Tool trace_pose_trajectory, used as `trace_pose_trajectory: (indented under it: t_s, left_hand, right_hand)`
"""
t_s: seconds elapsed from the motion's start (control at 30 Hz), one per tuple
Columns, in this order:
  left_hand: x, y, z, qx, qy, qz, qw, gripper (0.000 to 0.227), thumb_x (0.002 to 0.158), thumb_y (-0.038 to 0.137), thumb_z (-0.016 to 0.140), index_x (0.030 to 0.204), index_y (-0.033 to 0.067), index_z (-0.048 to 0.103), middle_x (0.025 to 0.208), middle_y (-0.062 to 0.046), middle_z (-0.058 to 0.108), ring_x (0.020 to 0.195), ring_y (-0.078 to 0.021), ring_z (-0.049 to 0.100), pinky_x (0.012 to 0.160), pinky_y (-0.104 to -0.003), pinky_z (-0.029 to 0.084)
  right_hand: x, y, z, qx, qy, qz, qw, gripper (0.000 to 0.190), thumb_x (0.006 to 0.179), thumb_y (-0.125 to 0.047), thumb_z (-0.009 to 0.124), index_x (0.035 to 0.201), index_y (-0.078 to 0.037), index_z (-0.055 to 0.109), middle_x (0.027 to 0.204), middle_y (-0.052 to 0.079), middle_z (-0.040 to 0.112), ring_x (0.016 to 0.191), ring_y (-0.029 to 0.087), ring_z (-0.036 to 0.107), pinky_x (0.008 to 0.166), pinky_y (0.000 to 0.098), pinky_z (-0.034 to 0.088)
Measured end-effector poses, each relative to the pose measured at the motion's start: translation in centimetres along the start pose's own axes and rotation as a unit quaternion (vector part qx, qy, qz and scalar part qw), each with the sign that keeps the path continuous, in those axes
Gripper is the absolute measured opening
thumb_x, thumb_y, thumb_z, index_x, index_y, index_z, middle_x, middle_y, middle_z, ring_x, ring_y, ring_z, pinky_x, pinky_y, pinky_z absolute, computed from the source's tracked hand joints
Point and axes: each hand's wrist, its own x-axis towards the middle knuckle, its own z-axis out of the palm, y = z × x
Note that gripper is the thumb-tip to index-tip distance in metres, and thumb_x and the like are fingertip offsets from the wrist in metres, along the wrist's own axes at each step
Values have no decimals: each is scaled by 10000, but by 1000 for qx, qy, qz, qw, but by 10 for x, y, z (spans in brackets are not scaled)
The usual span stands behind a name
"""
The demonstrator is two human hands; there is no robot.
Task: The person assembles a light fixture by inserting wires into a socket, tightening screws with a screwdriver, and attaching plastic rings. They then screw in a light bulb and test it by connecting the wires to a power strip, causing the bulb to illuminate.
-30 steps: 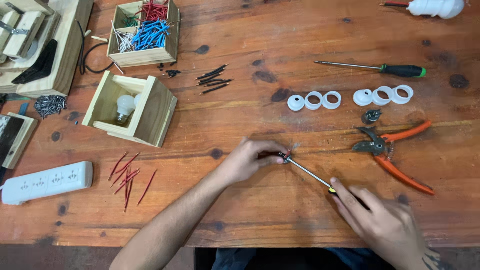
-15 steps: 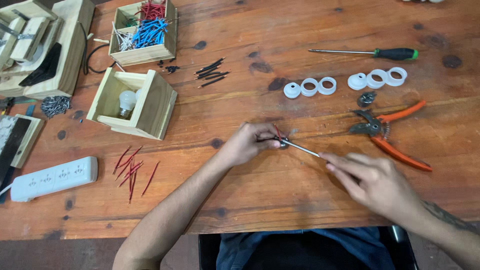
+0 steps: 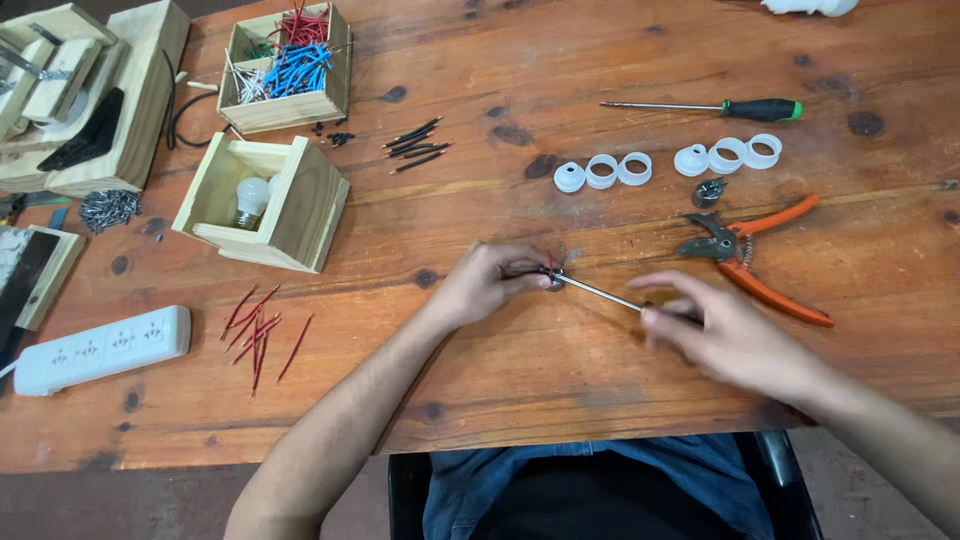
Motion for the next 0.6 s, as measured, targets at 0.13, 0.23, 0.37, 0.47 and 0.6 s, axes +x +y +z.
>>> trace_pose_trajectory:
  t_s: [0.13, 0.23, 0.37, 0.47, 0.6]
  left_hand:
    - [-8, 15, 1, 45, 5, 16, 999, 225, 928, 216, 752, 1123, 105, 738, 1111, -32, 796, 997, -88, 746, 916, -225, 572]
    - [-10, 20, 5, 98, 19, 17, 995, 182, 931, 259, 750, 1078, 151, 762, 1025, 26, 810, 934, -32, 723, 804, -210, 534]
    - [-6, 14, 6, 65, 20, 11, 998, 215, 904, 192, 775, 1105, 122, 745, 1107, -28, 806, 1033, -95, 764, 905, -208, 566]
    - [-6, 14, 6, 63, 25, -26, 997, 173, 899, 175, 792, 1062, 140, 746, 983, 19, 812, 945, -18, 687, 834, -194, 514]
    - [-7, 13, 10, 85, 32, -35, 995, 154, 898, 199, 796, 1033, 150, 739, 1009, 48, 817, 984, 0, 725, 831, -175, 502]
  right_hand:
    - [-14, 22, 13, -263, 173, -341, 886, 396, 933, -287, 671, 1312, -171, 674, 1197, 49, 778, 1030, 237, 759, 914, 368, 564]
    - [-18, 35, 14, -627, 179, -288, 701, 857, 793, -89, 607, 1580, -311, 353, 1105, -56, 613, 925, 153, 657, 412, 343, 591]
    - [-6, 36, 10, -594, 155, -302, 730, 763, 861, -192, 568, 1582, -321, 358, 912, 1, 578, 671, 251, 685, 404, 449, 537]
    - [5, 29, 2, -414, 104, -317, 847, 534, 937, -280, 600, 1464, -306, 521, 900, 30, 707, 659, 251, 745, 649, 461, 598]
    - [3, -11, -17, -122, -30, -70, 990, 481, 967, -463, 548, 1391, -378, 759, 591, -67, 158, 519, 78, 163, 513, 320, 82]
